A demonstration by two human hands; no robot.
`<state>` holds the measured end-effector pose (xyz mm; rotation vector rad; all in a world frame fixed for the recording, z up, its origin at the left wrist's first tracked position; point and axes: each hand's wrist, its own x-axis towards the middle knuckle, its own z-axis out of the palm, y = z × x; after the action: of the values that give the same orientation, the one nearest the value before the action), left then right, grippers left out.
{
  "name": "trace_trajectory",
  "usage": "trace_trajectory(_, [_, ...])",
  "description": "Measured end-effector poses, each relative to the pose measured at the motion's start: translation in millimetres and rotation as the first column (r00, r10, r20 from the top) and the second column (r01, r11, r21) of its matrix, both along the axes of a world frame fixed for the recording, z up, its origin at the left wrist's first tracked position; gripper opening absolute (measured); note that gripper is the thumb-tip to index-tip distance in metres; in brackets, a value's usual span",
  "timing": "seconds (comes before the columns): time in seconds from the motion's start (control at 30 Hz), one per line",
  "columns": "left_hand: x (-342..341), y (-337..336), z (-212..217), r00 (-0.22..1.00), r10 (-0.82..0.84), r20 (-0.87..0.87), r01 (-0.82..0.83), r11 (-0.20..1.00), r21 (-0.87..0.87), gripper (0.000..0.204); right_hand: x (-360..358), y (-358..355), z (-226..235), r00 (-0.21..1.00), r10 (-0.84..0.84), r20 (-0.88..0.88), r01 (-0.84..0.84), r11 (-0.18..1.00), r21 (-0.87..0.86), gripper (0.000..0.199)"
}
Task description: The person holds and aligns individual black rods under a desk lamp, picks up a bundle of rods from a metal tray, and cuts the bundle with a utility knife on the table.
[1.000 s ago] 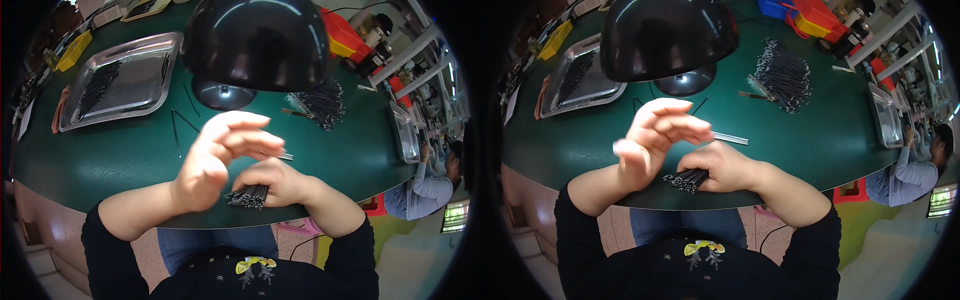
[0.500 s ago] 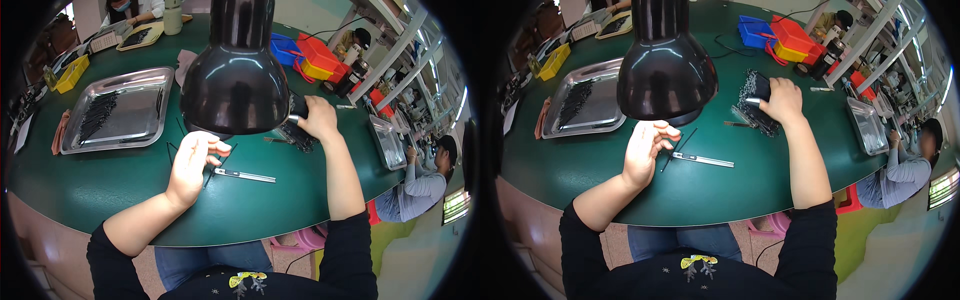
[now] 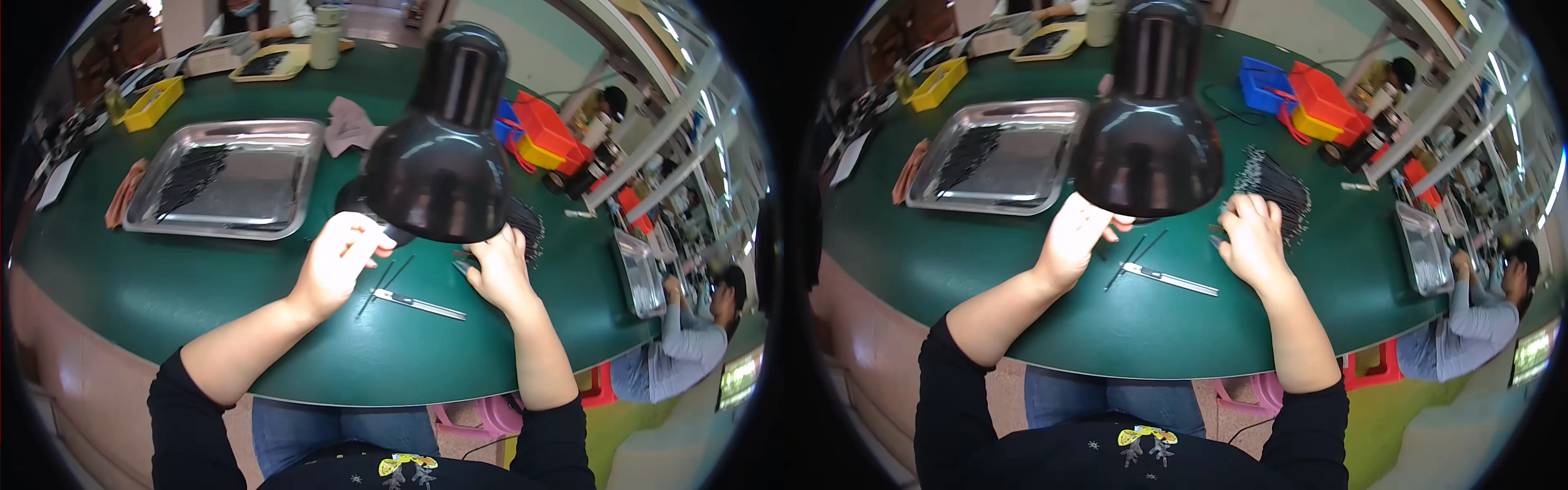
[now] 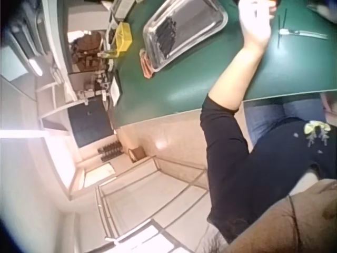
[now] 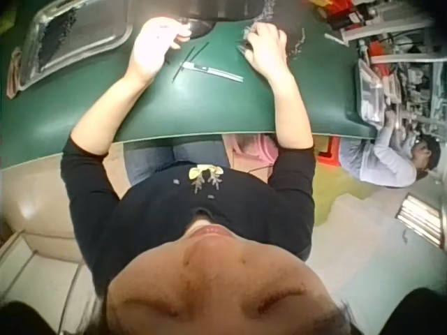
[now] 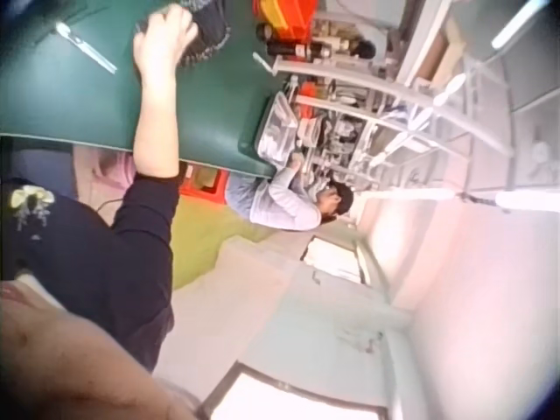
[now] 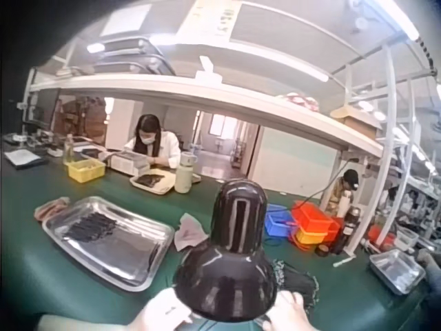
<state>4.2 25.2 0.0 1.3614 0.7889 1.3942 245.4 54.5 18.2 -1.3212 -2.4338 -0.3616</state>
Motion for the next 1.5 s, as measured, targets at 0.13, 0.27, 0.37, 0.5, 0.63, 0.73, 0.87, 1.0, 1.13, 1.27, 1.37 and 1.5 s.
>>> trace_trajectory(0.13, [-17.5,1.2,10.9,0.994,0.027,-0.108,-0.030,0.999,-0.021,0.012,-5.4,4.7,-10.6,0.993,0.082,-0.089,-0.089,0.993,-0.073,0.007])
trace_trajectory(0.27, [-51.3,4.7,8.5,0.979,0.037,-0.202,-0.035,0.999,0.011,0.013,-26.6,-11.1,-6.9,0.967,0.226,-0.116,-0.238,0.966,-0.099,0.009])
trace_trajectory(0.37, [-102.8,8.5,10.9,0.853,0.217,-0.474,-0.169,0.975,0.142,0.018,-29.2,-11.4,-0.8,0.945,0.305,-0.119,-0.316,0.944,-0.093,0.016])
trace_trajectory(0.5, [-186.1,19.4,26.2,0.331,0.439,-0.835,-0.205,0.897,0.390,0.032,-17.6,-21.9,15.7,0.900,0.294,-0.323,-0.368,0.909,-0.197,0.018])
trace_trajectory(0.63, [-260.0,14.0,44.6,-0.290,0.301,-0.908,-0.240,0.896,0.374,0.047,-41.3,-30.7,47.6,0.910,0.269,-0.315,-0.388,0.822,-0.417,0.018])
trace_trajectory(0.73, [-281.8,24.4,45.6,-0.268,0.147,-0.952,-0.297,0.928,0.227,0.066,-60.1,-29.5,37.0,0.782,0.251,-0.570,-0.498,0.801,-0.331,0.020])
trace_trajectory(0.87, [-275.9,52.3,38.7,-0.358,0.085,-0.930,-0.223,0.959,0.174,0.072,-59.5,-17.1,5.6,0.789,0.362,-0.495,-0.503,0.844,-0.184,0.016])
trace_trajectory(1.0, [-281.8,82.1,26.8,-0.401,0.178,-0.899,-0.090,0.968,0.232,0.066,-34.5,-3.7,-36.3,0.732,0.201,-0.651,-0.443,0.866,-0.231,0.018])
trace_trajectory(1.13, [-288.1,102.3,20.7,-0.450,0.194,-0.872,-0.052,0.969,0.242,0.076,-46.0,-6.1,-32.0,0.652,0.215,-0.727,-0.554,0.790,-0.263,0.018])
trace_trajectory(1.27, [-278.7,125.4,24.0,-0.519,0.164,-0.839,0.018,0.983,0.181,0.095,-52.6,-4.6,-19.0,0.707,0.223,-0.671,-0.526,0.801,-0.287,0.014])
trace_trajectory(1.37, [-268.9,144.0,24.7,-0.573,-0.055,-0.818,-0.114,0.993,0.014,0.103,-52.1,1.0,-18.4,0.718,0.216,-0.662,-0.511,0.809,-0.291,0.014])
trace_trajectory(1.5, [-278.9,156.8,19.3,-0.430,-0.133,-0.893,-0.146,0.986,-0.077,0.084,-49.9,2.1,-19.3,0.732,0.202,-0.650,-0.494,0.815,-0.303,0.014])
